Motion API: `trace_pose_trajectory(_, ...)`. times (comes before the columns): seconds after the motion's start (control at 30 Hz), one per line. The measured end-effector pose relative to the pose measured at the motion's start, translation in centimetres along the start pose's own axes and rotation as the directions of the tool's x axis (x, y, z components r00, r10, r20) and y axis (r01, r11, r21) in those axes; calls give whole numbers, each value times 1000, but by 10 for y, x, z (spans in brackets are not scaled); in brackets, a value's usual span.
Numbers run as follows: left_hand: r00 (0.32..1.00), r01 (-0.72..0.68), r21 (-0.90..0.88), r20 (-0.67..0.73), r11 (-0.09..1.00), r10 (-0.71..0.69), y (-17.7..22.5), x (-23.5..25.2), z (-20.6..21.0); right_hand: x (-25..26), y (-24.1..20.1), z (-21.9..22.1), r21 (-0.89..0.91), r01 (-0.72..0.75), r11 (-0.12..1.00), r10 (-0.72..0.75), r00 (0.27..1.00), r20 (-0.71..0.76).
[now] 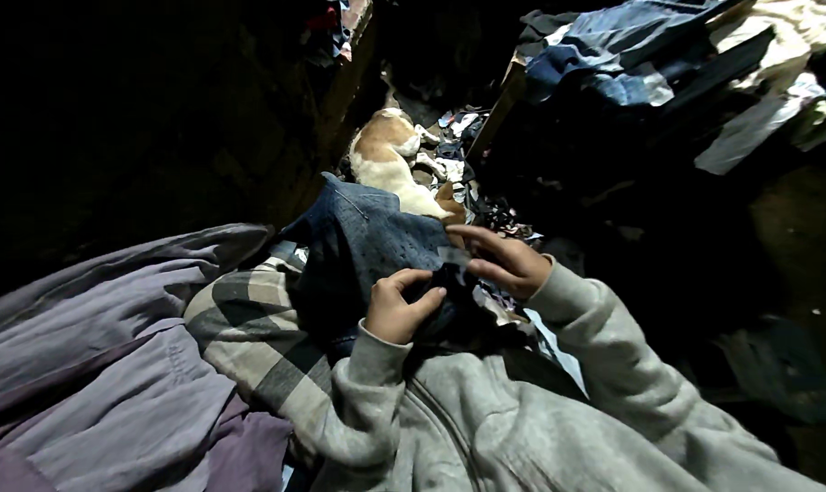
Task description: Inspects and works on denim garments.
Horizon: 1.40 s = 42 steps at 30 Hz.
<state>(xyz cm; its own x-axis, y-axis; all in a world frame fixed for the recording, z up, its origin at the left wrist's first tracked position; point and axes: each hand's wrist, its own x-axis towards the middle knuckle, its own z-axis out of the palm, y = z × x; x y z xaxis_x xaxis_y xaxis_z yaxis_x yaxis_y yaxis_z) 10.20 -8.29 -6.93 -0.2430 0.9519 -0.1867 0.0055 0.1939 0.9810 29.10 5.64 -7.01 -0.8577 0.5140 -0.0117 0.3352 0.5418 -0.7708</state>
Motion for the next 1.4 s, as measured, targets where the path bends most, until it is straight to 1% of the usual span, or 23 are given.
trace_pose_trajectory(0.1, 999, -29, -35, 13, 999, 30, -4, 0, -1, -9, -7, 4, 24, 90, 996, -92, 991, 98)
trace_pose_trajectory(0.17, 999, -35, -46, 12, 998, 36, -5, 0, -1, -11, -9, 7, 33, 134, 990, -137, 982, 133)
trace_pose_trajectory(0.27, 999, -33, -74, 14, 997, 34, -5, 0, -1, -11, -8, 9, -3, 177, 984, -175, 979, 99)
trace_pose_trajectory(0.4, 999, -43, -75, 15, 996, 44, -5, -1, -2, -11, -6, 14, -104, 222, 970, -220, 975, 29)
trace_pose_trajectory(0.5, 999, -46, -73, 19, 996, 47, -6, 0, -1, -11, -3, 18, -121, 237, 964, -241, 970, -24)
trace_pose_trajectory(0.57, 999, -26, -81, 23, 996, 28, -5, 0, -1, -10, 0, 21, -97, 235, 967, -242, 968, -62)
trace_pose_trajectory(0.67, 999, 26, -93, 34, 995, -23, -2, -1, -3, -6, 16, 22, -64, 212, 975, -220, 959, -178)
trace_pose_trajectory(0.73, 998, 47, -104, 46, 994, -42, -1, -1, -3, -5, 26, 18, -59, 113, 992, -124, 962, -245)
trace_pose_trajectory(0.77, 997, 56, -111, 56, 992, -49, 0, 0, -3, -5, 28, 14, -63, 60, 996, -75, 963, -260)
trace_pose_trajectory(0.8, 997, 57, -120, 65, 991, -50, 0, 0, -3, -5, 29, 11, -69, 38, 997, -55, 964, -262)
trace_pose_trajectory(0.87, 996, 48, -132, 75, 990, -39, -2, 1, -4, -6, 26, 7, -58, 66, 996, -77, 970, -229)
trace_pose_trajectory(1.0, 997, 7, -133, 72, 991, 3, -7, 1, -3, -9, 13, 7, 45, 221, 974, -218, 975, -50)
trace_pose_trajectory(1.1, 998, -11, -131, 64, 991, 20, -9, 2, -3, -9, 7, 9, 41, 238, 970, -239, 971, 30)
trace_pose_trajectory(1.27, 998, -40, -105, 48, 994, 45, -10, 2, -1, -10, -1, 5, -75, 193, 978, -187, 979, 86)
trace_pose_trajectory(1.33, 998, -37, -89, 55, 995, 42, -9, 2, -2, -10, -1, 6, -115, 197, 974, -191, 980, 63)
trace_pose_trajectory(1.4, 998, -16, -94, 57, 995, 21, -8, 2, -2, -9, 0, 7, -117, 180, 977, -180, 984, 12)
